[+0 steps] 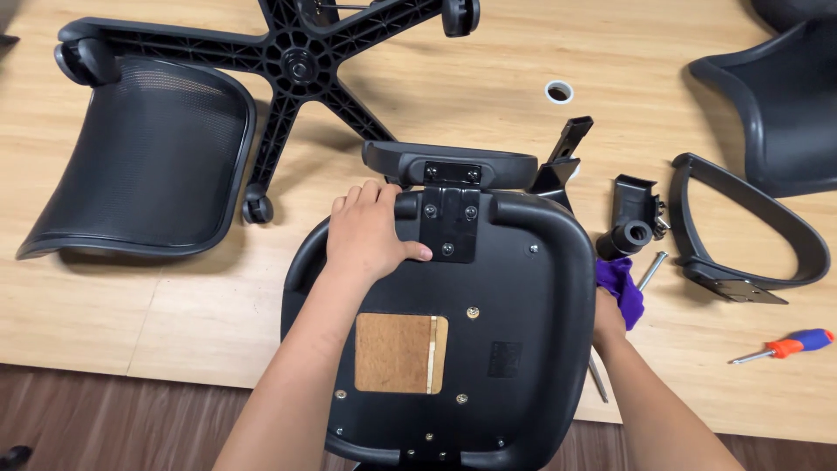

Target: The person attaches a black metal mounting bracket to the underside of an office chair seat, aligning it and driving screws by hand, then tightens the screws using a screwdriver. They reposition the seat, pick up additional screws from the table, and continue fastening the bracket hardware.

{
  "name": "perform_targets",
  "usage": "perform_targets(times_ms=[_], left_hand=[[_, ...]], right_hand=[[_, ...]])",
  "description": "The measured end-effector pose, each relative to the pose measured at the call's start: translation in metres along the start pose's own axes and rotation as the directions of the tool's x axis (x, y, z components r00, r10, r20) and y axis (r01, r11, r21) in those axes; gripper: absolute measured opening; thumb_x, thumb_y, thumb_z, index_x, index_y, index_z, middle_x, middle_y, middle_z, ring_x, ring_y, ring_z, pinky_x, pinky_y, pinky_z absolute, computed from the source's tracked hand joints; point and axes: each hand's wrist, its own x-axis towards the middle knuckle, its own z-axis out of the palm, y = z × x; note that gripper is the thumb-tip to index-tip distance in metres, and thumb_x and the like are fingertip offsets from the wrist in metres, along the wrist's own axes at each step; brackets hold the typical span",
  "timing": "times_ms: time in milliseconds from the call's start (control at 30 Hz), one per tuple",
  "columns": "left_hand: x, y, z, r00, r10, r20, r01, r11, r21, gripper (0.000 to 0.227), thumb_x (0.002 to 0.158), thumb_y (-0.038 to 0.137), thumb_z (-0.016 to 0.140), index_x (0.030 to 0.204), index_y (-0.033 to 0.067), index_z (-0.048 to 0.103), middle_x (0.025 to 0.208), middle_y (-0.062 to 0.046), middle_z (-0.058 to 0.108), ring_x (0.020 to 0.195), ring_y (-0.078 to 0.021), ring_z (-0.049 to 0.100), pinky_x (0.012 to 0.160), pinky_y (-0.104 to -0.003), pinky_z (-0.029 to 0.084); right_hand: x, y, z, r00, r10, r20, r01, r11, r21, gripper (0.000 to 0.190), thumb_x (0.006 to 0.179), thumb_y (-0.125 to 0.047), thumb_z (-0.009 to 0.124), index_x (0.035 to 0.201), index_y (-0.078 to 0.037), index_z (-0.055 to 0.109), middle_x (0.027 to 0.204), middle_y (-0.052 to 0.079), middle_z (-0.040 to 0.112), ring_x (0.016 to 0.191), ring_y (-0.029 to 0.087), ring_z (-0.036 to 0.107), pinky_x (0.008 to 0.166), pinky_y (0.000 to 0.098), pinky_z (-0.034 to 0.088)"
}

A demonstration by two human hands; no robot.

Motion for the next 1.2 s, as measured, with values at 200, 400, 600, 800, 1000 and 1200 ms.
perform_targets(times_ms=[200, 400, 600, 800, 1000, 1200], left_hand=[[0.003, 0.000, 0.001, 1.000, -0.003, 0.018, 0.003, 1.000, 0.005, 0.102, 0.051, 0.061, 0.094, 0.132, 0.0097, 0.059, 0.118, -0.008, 0.059, 0.120, -0.0261, 0.052, 0.103, -0.041, 0.037], [0.000, 0.000, 0.000, 1.000, 0.002, 0.017, -0.002, 1.000, -0.017, 0.098, 0.052, 0.059, 0.094, 0.131, 0.0109, 0.060, 0.120, -0.008, 0.060, 0.123, -0.0260, 0.051, 0.105, -0.040, 0.037], [-0.009, -0.002, -0.017, 1.000, -0.009, 0.000, 0.009, 0.999, -0.037, 0.100, 0.052, 0.058, 0.094, 0.134, 0.0117, 0.059, 0.122, -0.008, 0.060, 0.124, -0.0257, 0.052, 0.106, -0.041, 0.038], [-0.003, -0.015, -0.043, 0.986, -0.080, 0.147, 0.086, 0.996, -0.036, 0.097, 0.068, 0.067, 0.087, 0.137, 0.0047, 0.059, 0.131, -0.015, 0.060, 0.127, -0.0306, 0.054, 0.105, -0.043, 0.045], [-0.031, 0.018, -0.113, 0.986, -0.048, -0.159, 0.100, 0.936, 0.336, 0.100, 0.061, 0.069, 0.088, 0.132, 0.0049, 0.058, 0.131, -0.014, 0.054, 0.129, -0.0334, 0.047, 0.102, -0.049, 0.042], [-0.030, 0.000, -0.098, 0.925, 0.377, -0.053, -0.381, 0.914, -0.140, 0.102, 0.050, 0.047, 0.098, 0.134, 0.0083, 0.056, 0.126, -0.019, 0.061, 0.121, -0.0389, 0.055, 0.101, -0.048, 0.045]], right_hand=[[-0.015, -0.027, -0.012, 0.986, -0.125, -0.106, 0.128, 0.992, 0.020, 0.047, 0.092, -0.037, 0.061, 0.126, -0.005, 0.070, 0.129, 0.025, 0.067, 0.120, 0.042, 0.064, 0.099, 0.0489, 0.051], [-0.021, -0.074, -0.055, 0.960, -0.017, 0.279, -0.252, 0.380, 0.890, 0.073, 0.100, -0.060, 0.049, 0.141, -0.001, 0.060, 0.131, 0.021, 0.066, 0.114, 0.028, 0.065, 0.099, 0.0426, 0.050], [-0.086, -0.140, -0.107, 0.852, -0.520, -0.060, 0.459, 0.687, 0.563, 0.094, 0.077, -0.022, 0.082, 0.157, -0.010, 0.034, 0.150, 0.011, 0.050, 0.137, 0.020, 0.049, 0.110, 0.0346, 0.039], [-0.102, -0.188, -0.134, 0.808, -0.588, -0.027, 0.530, 0.707, 0.468, 0.095, 0.068, -0.012, 0.084, 0.154, -0.012, 0.044, 0.147, 0.010, 0.059, 0.131, 0.021, 0.058, 0.108, 0.0341, 0.046], [-0.141, -0.268, -0.166, 0.707, -0.706, 0.053, 0.683, 0.700, 0.209, 0.091, 0.066, -0.011, 0.086, 0.150, -0.017, 0.050, 0.140, 0.011, 0.066, 0.124, 0.021, 0.067, 0.105, 0.0327, 0.050], [-0.171, -0.316, -0.149, 0.509, -0.851, 0.131, 0.847, 0.522, 0.100, 0.093, 0.060, -0.016, 0.087, 0.147, -0.016, 0.053, 0.133, 0.015, 0.070, 0.118, 0.026, 0.071, 0.101, 0.0354, 0.053]])
